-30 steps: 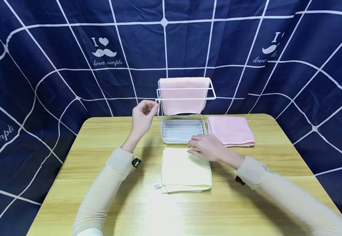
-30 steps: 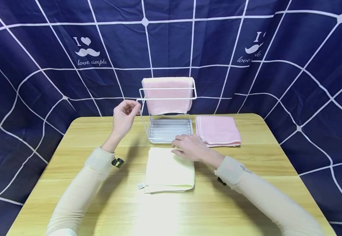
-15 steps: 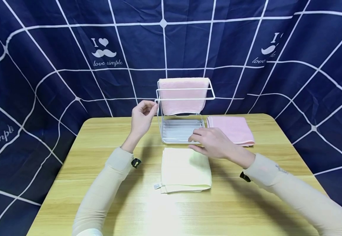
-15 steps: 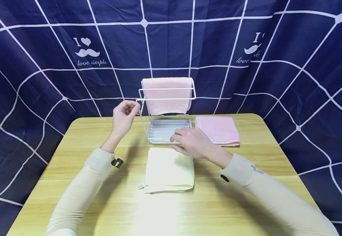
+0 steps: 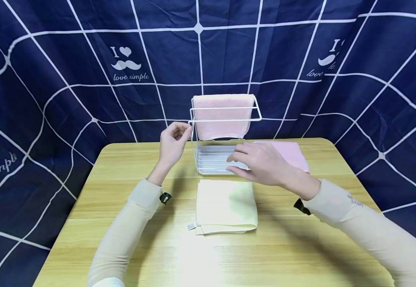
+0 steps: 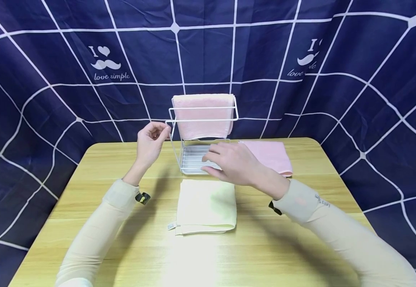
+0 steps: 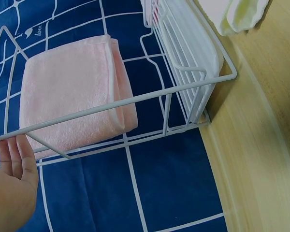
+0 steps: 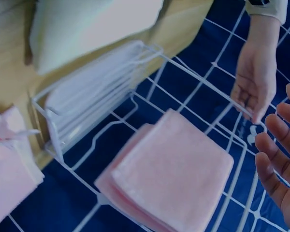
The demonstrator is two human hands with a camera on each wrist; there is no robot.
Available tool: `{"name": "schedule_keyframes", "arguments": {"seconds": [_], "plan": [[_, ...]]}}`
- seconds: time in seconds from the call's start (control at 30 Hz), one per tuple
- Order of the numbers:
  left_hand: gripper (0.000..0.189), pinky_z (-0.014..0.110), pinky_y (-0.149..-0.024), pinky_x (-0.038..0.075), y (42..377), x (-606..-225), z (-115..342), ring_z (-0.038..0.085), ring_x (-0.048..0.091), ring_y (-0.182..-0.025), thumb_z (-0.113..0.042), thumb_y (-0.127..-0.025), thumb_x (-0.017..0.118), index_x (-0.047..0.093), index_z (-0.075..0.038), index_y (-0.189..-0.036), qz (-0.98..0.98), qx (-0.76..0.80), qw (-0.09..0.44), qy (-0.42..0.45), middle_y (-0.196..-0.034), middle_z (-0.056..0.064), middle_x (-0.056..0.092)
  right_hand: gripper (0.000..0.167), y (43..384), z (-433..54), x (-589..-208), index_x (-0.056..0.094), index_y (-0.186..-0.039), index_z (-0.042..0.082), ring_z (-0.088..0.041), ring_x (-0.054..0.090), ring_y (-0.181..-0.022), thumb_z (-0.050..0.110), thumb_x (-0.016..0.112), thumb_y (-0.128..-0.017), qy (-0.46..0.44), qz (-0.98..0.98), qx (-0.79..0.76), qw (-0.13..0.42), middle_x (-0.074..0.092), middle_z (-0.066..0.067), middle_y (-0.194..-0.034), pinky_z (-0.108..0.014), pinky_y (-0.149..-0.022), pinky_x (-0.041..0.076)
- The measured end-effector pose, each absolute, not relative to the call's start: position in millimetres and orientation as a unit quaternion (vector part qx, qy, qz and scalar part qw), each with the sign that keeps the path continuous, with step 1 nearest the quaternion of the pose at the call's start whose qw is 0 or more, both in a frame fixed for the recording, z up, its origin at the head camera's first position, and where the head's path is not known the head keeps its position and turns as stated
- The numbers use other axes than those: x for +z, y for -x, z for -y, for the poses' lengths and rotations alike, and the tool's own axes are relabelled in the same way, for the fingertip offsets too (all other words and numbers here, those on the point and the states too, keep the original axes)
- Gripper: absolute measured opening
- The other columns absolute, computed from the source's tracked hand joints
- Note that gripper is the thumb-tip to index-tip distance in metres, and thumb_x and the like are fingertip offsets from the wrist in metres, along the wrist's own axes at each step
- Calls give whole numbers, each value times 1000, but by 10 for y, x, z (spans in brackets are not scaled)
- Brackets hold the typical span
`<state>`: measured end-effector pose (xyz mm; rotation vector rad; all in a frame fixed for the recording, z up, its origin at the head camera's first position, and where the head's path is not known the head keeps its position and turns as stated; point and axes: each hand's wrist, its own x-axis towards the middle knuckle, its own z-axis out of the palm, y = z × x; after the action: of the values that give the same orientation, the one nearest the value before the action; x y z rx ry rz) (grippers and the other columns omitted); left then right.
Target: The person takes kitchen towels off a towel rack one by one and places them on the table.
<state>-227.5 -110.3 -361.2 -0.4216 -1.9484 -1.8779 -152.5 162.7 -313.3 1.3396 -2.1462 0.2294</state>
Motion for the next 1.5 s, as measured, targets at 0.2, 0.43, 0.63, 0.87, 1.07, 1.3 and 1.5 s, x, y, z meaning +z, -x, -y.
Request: {"name": "schedule_keyframes", "arguments": {"seconds": [0.2,0.43,0.63,0.87,1.07,1.3,1.5], "plan": [[3,13,-65,47,2287,-3618,1104,-2,60,-70,-1,-97,72,71,0,-95,694,-675,200,153,-77,-19,66,24,1585,-1606,-2952,75,-95,14,-15,65,-69,38,71,-99,-499,799,100,319,69,2,-83,-34,-55,53],[5,13,-65,47,2282,-3606,1108,-1,60,-70,-2,-97,72,70,3,-96,694,-676,197,151,-76,-19,65,19,1673,-1582,-2749,75,-95,15,-13,64,-64,33,78,-91,-496,795,94,336,72,2,-85,-32,-50,50],[6,13,-64,46,2284,-3608,1115,-2,59,-69,-2,-98,72,70,4,-96,691,-678,199,153,-75,-19,65,18,1785,-1564,-2598,76,-94,13,-14,64,-63,30,81,-89,-481,808,102,325,73,0,-83,-31,-48,47],[13,13,-64,46,2291,-3629,1117,-2,58,-69,-3,-98,72,69,10,-99,692,-678,198,150,-75,-18,64,16,1952,-1592,-2502,76,-95,13,-15,68,-66,28,79,-92,-459,824,128,306,74,-1,-83,-30,-50,46],[10,12,-64,46,2283,-3619,1108,-2,59,-68,-1,-97,72,69,9,-98,687,-682,197,156,-75,-18,64,10,2094,-1636,-2444,75,-98,11,-15,68,-69,18,80,-93,-441,837,171,275,71,-2,-81,-32,-60,54],[6,12,-63,46,2279,-3625,1109,-2,60,-68,-2,-97,72,70,3,-95,688,-680,199,157,-74,-18,65,9,2241,-1640,-2387,76,-101,9,-15,67,-68,15,79,-94,-419,849,193,258,71,-4,-82,-37,-62,56],[6,12,-63,46,2286,-3632,1103,-3,60,-68,-2,-97,72,70,4,-95,690,-678,201,152,-74,-20,64,15,2374,-1610,-2342,76,-103,8,-20,68,-74,22,76,-98,-390,870,182,243,73,-7,-88,-38,-68,57]]}}
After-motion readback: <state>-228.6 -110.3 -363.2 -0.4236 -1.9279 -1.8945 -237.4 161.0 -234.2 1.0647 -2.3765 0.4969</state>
